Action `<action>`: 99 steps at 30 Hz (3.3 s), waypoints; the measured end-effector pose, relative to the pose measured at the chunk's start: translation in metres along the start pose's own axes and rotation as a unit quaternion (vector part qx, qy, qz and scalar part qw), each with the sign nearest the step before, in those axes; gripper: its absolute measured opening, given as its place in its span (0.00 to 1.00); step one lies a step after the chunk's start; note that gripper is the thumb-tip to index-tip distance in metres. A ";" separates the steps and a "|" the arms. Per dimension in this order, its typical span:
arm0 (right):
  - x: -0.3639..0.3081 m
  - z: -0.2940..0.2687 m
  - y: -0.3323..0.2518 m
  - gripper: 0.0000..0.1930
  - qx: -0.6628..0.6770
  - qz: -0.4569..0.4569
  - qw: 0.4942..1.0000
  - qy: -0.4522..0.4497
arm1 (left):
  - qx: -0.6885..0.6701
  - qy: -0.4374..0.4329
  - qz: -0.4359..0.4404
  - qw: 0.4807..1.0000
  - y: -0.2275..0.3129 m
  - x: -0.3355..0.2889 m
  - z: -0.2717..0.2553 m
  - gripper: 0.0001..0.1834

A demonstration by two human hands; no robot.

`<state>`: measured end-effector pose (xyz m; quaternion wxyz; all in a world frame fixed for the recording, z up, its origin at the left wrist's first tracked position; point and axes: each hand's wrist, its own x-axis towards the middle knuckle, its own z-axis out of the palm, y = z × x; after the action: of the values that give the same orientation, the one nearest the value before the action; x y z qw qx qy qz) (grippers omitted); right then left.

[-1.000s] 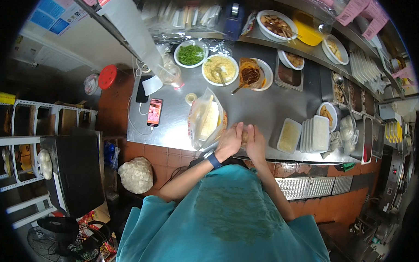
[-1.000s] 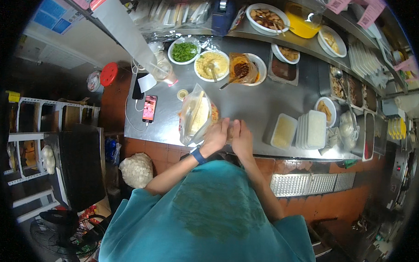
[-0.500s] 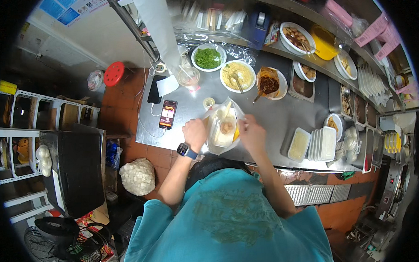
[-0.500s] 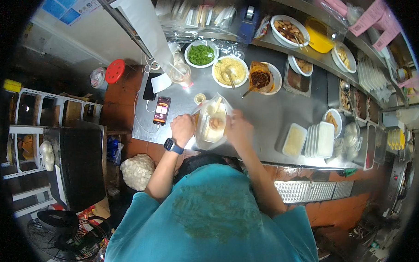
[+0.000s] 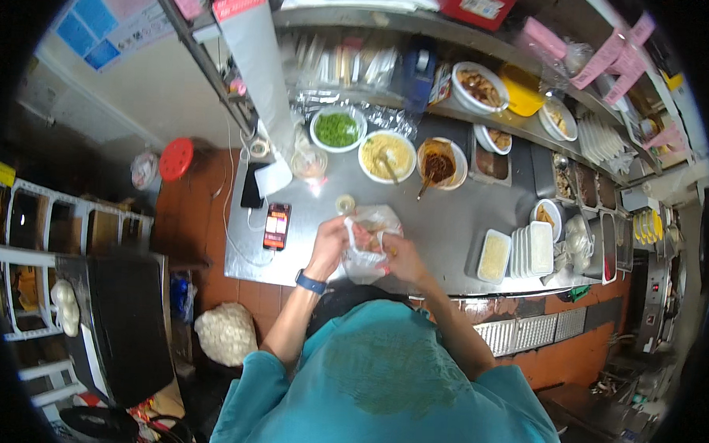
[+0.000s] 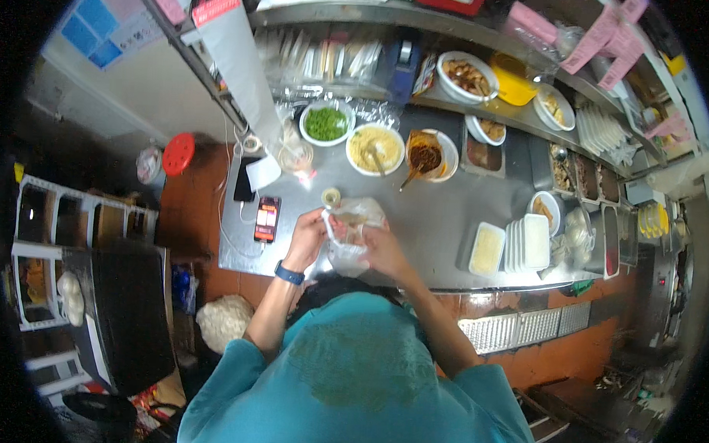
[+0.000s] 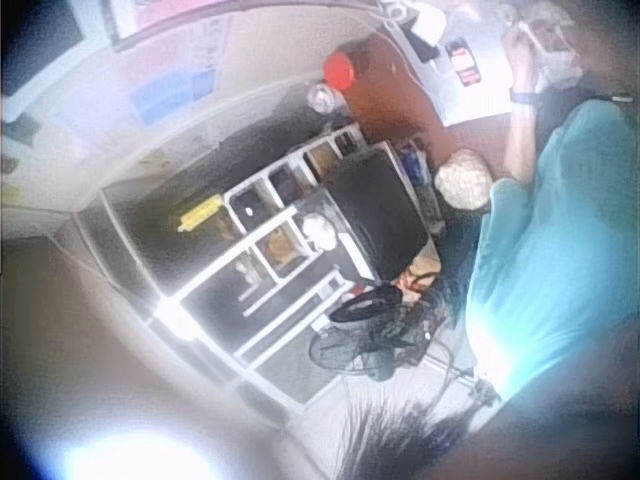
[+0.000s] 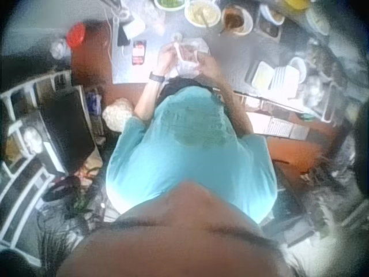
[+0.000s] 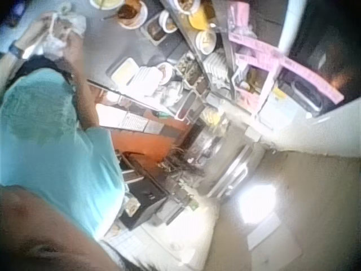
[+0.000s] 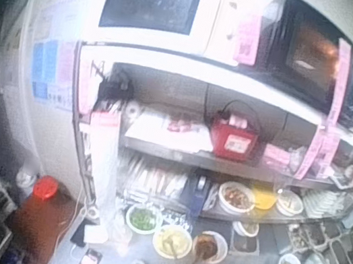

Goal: The person assembles multiple food orders in a commercial kitchen. They scoop cooked items from stainless steel containers into bowls, add sauces and garnishes, place lids on bowls, and pack them into plastic bags. They also handle pink order tickets and use a microwave.

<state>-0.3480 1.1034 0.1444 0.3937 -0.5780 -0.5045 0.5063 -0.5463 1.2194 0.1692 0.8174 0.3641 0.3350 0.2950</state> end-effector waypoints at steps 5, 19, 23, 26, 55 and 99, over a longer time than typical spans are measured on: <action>0.006 0.026 -0.020 0.25 0.043 -0.017 0.992 0.117 | 0.204 -0.117 -0.018 0.972 0.001 0.010 0.000 0.14; 0.015 -0.042 0.026 0.15 0.355 0.020 0.935 -0.005 | -0.095 -0.086 0.034 0.991 -0.058 0.023 -0.073 0.12; 0.045 -0.003 0.008 0.24 0.184 -0.182 0.966 0.016 | 0.012 -0.104 -0.098 0.990 -0.035 0.033 -0.031 0.16; 0.062 0.013 0.000 0.23 0.115 -0.037 0.992 0.026 | 0.077 -0.081 -0.091 0.989 -0.017 0.034 -0.016 0.16; 0.028 -0.478 -0.414 0.27 0.006 -0.280 0.831 0.480 | 0.317 0.180 0.262 0.894 -0.120 0.032 0.006 0.07; 0.203 0.002 -0.245 0.06 -0.352 -0.308 0.866 0.174 | 0.227 0.347 0.436 0.798 0.341 0.121 -0.019 0.16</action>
<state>-0.3993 1.3468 0.3425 0.3810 -0.5721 -0.7253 0.0392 -0.5691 1.5062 0.3889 0.3249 0.5201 0.4597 0.6423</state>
